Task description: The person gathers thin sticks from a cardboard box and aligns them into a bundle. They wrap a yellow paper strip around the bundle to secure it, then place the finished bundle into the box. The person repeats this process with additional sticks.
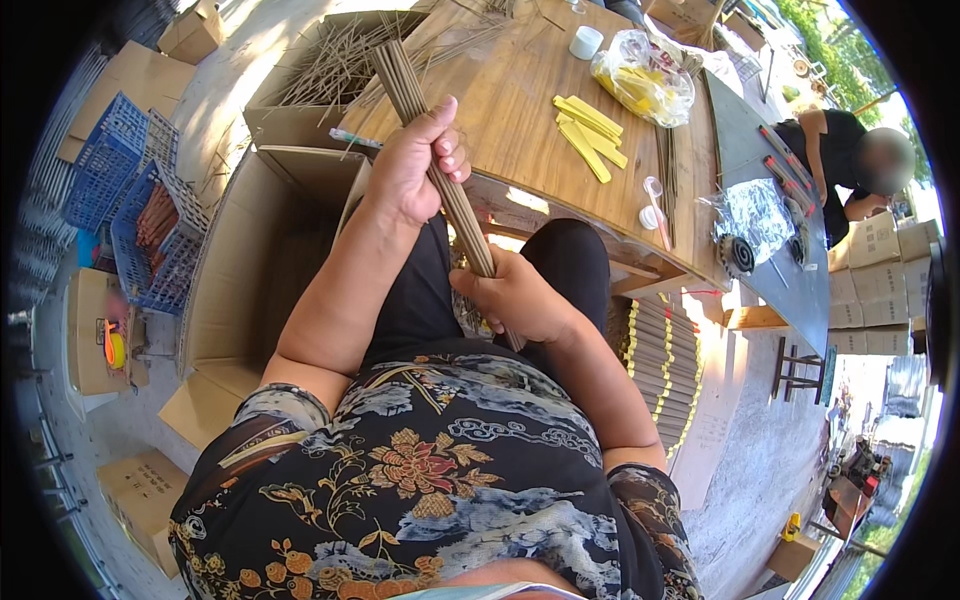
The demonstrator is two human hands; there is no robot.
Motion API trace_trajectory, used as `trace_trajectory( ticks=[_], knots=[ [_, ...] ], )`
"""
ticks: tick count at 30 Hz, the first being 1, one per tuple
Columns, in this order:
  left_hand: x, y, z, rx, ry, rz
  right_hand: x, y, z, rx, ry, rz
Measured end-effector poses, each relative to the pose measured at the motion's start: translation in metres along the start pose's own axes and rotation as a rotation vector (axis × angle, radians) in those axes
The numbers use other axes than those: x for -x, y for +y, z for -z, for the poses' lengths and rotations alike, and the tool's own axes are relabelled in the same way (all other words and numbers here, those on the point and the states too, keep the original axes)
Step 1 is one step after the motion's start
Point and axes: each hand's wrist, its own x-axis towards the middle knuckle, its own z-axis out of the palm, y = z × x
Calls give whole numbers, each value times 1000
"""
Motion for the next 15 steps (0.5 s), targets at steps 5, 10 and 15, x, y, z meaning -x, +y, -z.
trace_trajectory(
  ticks=[5,10,15],
  knots=[
    [-7,5,4,88,-161,34,-2,4,4,-273,-147,-19],
    [-3,-6,-7,-132,295,-112,-16,17,-8,675,483,173],
    [-1,-6,-7,-114,85,-58,-16,17,8,392,178,151]
  ],
)
